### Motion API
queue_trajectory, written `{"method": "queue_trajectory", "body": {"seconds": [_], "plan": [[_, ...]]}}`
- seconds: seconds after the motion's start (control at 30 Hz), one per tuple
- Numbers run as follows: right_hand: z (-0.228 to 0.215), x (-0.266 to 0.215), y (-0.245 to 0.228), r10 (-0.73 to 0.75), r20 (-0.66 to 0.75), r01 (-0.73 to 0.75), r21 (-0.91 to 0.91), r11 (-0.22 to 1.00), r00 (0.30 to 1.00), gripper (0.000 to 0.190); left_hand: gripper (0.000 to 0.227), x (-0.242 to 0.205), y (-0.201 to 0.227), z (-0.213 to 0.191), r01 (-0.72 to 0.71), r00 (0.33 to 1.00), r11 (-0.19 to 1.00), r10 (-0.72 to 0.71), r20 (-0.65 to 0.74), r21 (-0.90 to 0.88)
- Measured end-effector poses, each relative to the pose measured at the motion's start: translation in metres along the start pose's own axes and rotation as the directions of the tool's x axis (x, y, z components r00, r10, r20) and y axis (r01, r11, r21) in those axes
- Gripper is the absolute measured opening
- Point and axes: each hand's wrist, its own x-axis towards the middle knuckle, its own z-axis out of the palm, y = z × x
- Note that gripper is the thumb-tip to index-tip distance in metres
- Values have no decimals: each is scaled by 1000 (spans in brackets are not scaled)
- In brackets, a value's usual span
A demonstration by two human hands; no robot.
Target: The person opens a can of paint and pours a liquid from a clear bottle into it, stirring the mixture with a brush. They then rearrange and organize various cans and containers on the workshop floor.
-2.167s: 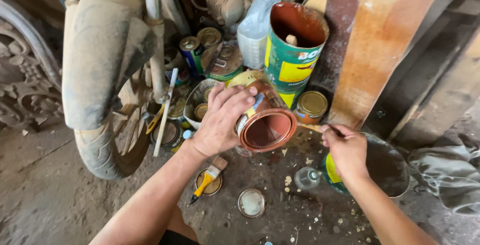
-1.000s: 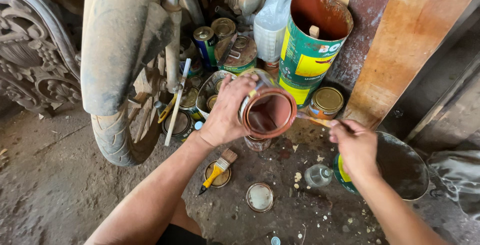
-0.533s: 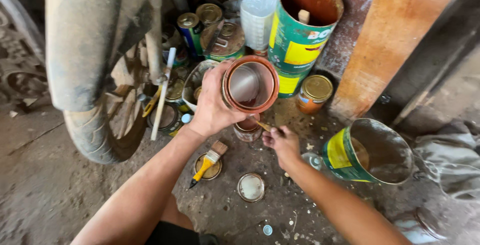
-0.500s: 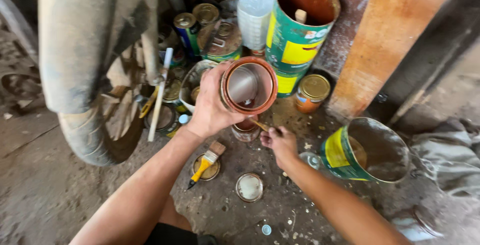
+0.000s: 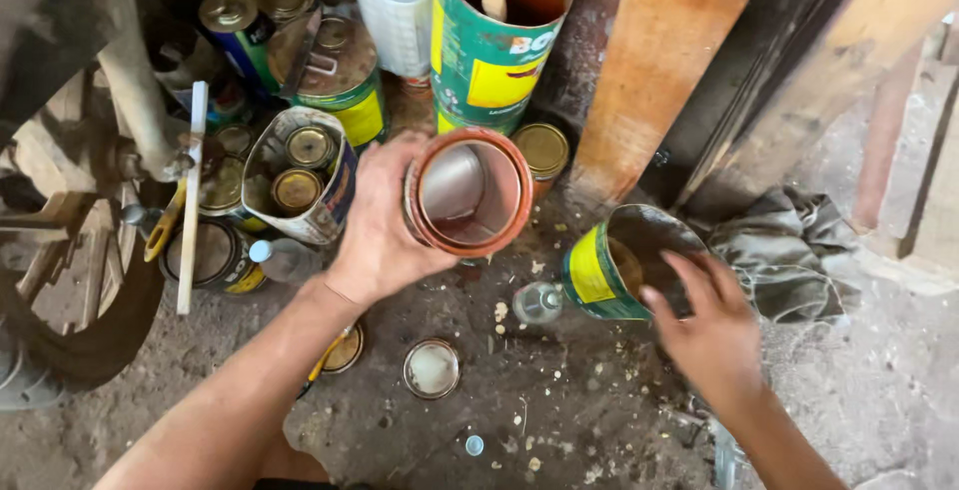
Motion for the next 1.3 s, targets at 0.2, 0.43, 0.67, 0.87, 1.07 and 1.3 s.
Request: {"method": "queue_trajectory", "body": {"seconds": [0.2,0.43,0.67,0.87,1.07,1.3], "plan": [[37,-62,66,53,138,-58,33,998,989,56,107,0,12,27,172,982,985,-171,80,-14],[76,-74,88,80,106,-88,66,994,991,24,111,-6,16,49,319,938,946,-305,165,-65],[6,-28,76,-259,104,258,24,966,960,20,116,-17,12,66,258,950,959,-230,213,-116],[-92,10,58,-380,309,437,-140,888,872,15,109,-16,14,86,281,937,950,-242,250,-133],[-166,48,44,-354,531,515,-191,836,770,21,111,-14,23,107,340,901,934,-290,323,-108],[-200,74,33,-339,633,615,-282,736,696,20,110,-15,35,122,310,921,932,-247,300,-186]]}}
